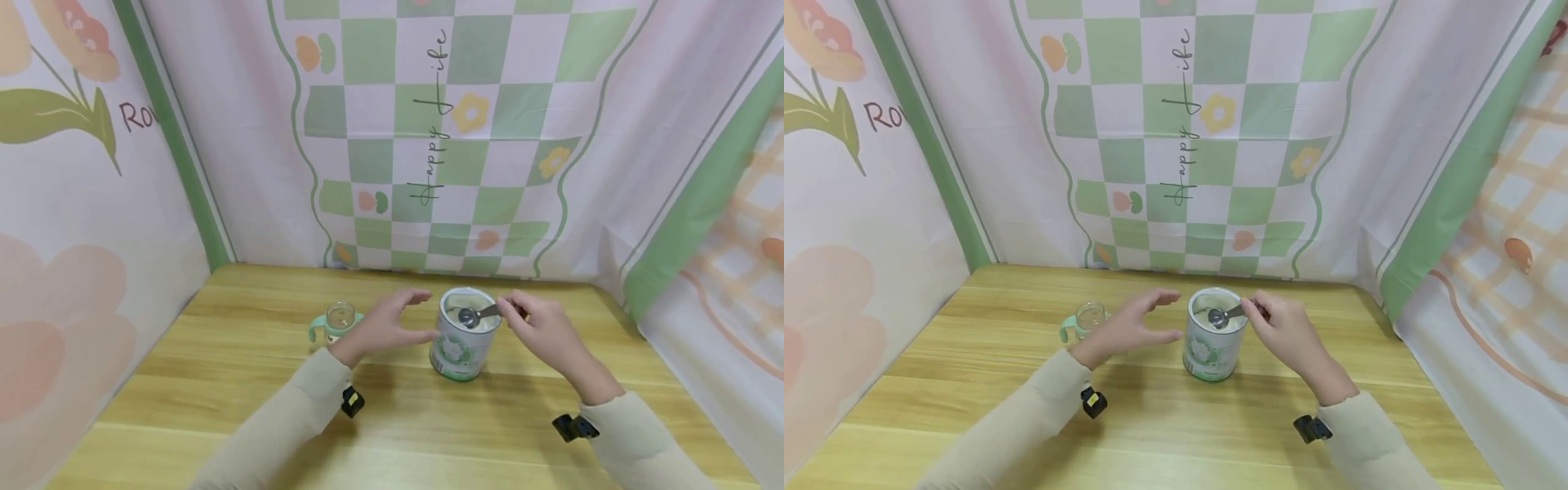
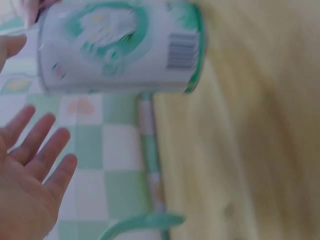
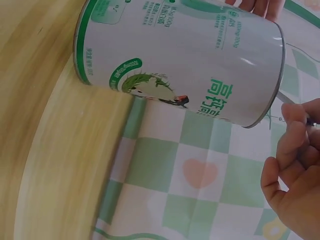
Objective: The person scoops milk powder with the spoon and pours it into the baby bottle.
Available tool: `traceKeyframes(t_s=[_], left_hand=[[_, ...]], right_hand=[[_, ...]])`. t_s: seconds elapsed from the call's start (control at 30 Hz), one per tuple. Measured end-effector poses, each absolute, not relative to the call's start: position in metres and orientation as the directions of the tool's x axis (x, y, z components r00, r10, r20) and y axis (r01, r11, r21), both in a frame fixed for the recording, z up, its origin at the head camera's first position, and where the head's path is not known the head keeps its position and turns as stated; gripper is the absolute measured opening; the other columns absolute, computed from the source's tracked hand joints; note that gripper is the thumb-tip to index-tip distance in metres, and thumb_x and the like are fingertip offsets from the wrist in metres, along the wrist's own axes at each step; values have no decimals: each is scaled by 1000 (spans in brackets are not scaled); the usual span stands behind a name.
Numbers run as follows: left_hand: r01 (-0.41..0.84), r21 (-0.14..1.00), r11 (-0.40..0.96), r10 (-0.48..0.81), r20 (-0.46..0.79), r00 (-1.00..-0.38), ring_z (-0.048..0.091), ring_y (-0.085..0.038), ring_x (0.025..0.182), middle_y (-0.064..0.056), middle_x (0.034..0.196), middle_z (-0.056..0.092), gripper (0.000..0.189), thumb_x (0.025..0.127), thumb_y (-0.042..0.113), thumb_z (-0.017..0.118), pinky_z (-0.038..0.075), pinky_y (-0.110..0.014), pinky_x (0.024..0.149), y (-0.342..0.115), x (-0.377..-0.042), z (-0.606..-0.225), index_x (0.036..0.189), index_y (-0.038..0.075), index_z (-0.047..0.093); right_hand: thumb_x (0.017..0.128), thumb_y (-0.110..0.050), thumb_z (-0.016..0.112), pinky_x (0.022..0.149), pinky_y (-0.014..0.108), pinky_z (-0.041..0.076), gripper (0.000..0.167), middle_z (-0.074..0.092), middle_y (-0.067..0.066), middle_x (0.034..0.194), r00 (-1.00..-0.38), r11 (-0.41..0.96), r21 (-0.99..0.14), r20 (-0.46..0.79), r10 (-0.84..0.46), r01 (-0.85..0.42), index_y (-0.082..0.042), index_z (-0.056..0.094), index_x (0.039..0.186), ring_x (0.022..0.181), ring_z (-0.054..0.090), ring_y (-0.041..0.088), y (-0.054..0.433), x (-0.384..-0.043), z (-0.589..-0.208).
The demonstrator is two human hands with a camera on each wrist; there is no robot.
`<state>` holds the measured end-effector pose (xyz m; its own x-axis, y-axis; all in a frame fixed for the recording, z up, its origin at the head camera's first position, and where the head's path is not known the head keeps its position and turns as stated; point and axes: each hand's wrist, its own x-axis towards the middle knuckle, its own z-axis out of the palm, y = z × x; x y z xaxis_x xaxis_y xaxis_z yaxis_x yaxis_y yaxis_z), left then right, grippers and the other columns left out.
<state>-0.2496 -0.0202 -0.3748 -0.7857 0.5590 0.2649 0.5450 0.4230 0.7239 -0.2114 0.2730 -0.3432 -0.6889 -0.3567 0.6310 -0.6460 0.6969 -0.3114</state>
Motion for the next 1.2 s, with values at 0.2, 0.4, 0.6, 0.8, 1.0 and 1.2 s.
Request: traceKeyframes(t_s=[0.2, 0.4, 0.6, 0.8, 1.0, 1.2], left_hand=[[512, 745, 428, 533, 249, -809, 43, -24, 137, -3, 152, 44, 96, 78, 54, 83, 38, -46, 110, 4, -244, -391, 153, 13, 39], [503, 786, 361, 524, 275, -806, 43, -22, 137, 0, 149, 43, 98, 76, 54, 84, 38, -45, 109, 20, -246, -398, 154, 17, 36], [465, 838, 284, 515, 276, -811, 45, -17, 133, 2, 144, 48, 95, 75, 47, 88, 40, -47, 108, 30, -249, -400, 152, 18, 39], [435, 884, 173, 511, 297, -806, 53, -24, 126, -3, 137, 54, 88, 75, 37, 90, 45, -42, 102, 42, -252, -403, 147, 17, 44], [388, 921, 47, 514, 311, -800, 57, -22, 120, -6, 136, 55, 87, 76, 25, 91, 47, -32, 98, 52, -255, -413, 146, 24, 40], [334, 941, 58, 477, 268, -837, 55, -13, 119, -3, 139, 52, 96, 74, 28, 92, 47, -31, 97, 56, -258, -423, 150, 28, 32]], right_hand=[[94, -3, 69, 47, 24, 35, 8, 45, -11, 64, -648, 735, -195, 648, -401, -650, -8, 70, 88, 51, 36, 3, 273, -214, -346], [85, 1, 75, 54, 34, 40, 11, 55, -6, 66, -553, 738, -16, 674, -490, -674, -5, 66, 84, 55, 46, 9, 272, -221, -347], [103, -19, 59, 56, 34, 36, 23, 62, 0, 69, -457, 707, 110, 692, -559, -699, -5, 62, 85, 58, 56, 14, 273, -227, -348], [111, -38, 33, 55, 33, 35, 50, 62, 1, 70, -382, 673, 208, 689, -616, -710, -5, 61, 87, 58, 56, 17, 274, -232, -348], [111, -38, 33, 55, 34, 35, 50, 58, 0, 66, -341, 639, 307, 644, -685, -705, -8, 58, 81, 56, 55, 17, 273, -234, -347], [111, -39, 32, 56, 36, 42, 49, 60, -2, 64, -288, 570, 317, 621, -728, -758, -9, 59, 82, 56, 57, 17, 266, -236, -341]])
